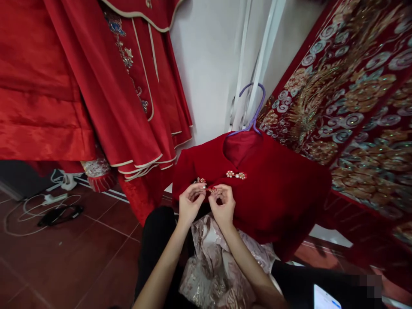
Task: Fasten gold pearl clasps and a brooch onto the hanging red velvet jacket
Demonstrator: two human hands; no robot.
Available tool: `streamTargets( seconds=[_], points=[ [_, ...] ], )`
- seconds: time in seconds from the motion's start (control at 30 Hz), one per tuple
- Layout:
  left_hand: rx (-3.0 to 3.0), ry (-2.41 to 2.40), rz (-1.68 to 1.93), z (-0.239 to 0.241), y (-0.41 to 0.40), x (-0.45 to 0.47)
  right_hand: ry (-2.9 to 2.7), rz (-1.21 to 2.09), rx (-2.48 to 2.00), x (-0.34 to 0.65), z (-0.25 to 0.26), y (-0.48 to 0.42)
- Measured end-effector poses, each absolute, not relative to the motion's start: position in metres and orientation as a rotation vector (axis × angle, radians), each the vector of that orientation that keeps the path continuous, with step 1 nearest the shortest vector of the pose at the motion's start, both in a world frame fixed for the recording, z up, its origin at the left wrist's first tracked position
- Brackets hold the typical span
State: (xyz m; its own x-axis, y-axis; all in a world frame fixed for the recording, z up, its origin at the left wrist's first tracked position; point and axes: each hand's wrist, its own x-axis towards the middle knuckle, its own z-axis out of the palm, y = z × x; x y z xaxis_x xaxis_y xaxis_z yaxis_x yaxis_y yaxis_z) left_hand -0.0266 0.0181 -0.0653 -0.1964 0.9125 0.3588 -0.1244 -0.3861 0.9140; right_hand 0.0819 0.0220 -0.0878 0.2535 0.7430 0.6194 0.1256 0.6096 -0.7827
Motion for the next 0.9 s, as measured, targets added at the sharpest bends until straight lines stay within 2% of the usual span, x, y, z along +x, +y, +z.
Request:
streamTargets(
  seconds=[0.33,0.6,0.8,0.9],
  points=[
    [1.385,0.819,1.450,-0.055,0.030,-0.048,-1.247,0.535,-0.891,0.069,-0.081,0.021],
    [1.222,0.828,1.563,-0.070,0.036,-0.030,-1.005,0.870,-0.759,0.069,-0.076,0.022],
    [1.175,0.826,1.578,-0.075,0.032,-0.016,-0.901,0.824,-0.899,0.068,-0.083,0.017],
    [1.193,0.824,1.587,-0.074,0.028,-0.014,-0.953,0.676,-0.969,0.073,-0.085,0.013]
  ],
)
